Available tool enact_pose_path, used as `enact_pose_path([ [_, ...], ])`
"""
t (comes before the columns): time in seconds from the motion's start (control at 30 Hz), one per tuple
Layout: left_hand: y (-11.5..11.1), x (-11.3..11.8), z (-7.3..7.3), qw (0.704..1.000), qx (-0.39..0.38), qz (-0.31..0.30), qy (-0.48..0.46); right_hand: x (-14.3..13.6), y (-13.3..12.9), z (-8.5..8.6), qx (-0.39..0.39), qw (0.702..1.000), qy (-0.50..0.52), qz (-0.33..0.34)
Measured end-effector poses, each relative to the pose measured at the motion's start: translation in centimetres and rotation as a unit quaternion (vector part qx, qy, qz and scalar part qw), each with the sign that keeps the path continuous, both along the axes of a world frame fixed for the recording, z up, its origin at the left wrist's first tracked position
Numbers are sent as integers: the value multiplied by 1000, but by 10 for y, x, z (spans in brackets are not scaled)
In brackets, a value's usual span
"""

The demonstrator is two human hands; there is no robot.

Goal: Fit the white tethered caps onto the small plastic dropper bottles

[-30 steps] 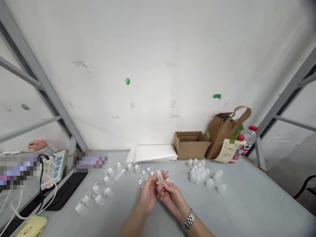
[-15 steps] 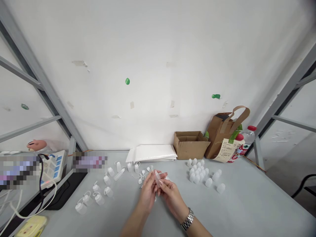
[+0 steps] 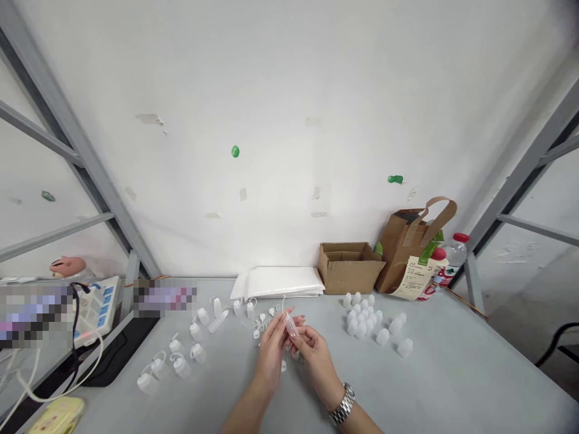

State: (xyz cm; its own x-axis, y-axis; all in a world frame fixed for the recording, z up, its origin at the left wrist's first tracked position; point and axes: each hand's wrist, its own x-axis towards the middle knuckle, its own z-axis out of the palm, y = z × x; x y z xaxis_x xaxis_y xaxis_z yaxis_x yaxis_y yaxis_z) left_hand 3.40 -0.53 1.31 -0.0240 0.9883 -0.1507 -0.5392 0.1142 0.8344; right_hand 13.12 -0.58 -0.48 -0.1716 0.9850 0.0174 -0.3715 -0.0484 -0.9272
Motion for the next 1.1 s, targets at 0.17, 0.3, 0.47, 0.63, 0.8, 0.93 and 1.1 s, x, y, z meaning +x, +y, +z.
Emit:
enact_pose_path([
  [0.17, -3, 2, -2, 999, 7, 4, -37, -5, -4, -11, 42, 992, -78, -89],
  [0.3, -3, 2, -4, 996, -13, -26, -84, -7, -6, -18, 52, 985, -117, -119],
  [0.47, -1, 1, -7, 989, -40, -64, -126, -5, -6, -19, 57, 978, -139, -142],
  [0.63, 0, 0, -9, 985, -54, -66, -150, -4, -8, -16, 57, 976, -157, -138],
  [0.8, 0, -1, -11, 981, -63, -65, -174, -4, -8, -14, 50, 979, -141, -137],
  [0.93, 1, 0, -14, 979, -63, -64, -185, -4, -8, -15, 57, 978, -153, -128],
  [1.1, 1, 1, -16, 977, -59, -64, -196, -3, -9, -18, 78, 968, -186, -150],
])
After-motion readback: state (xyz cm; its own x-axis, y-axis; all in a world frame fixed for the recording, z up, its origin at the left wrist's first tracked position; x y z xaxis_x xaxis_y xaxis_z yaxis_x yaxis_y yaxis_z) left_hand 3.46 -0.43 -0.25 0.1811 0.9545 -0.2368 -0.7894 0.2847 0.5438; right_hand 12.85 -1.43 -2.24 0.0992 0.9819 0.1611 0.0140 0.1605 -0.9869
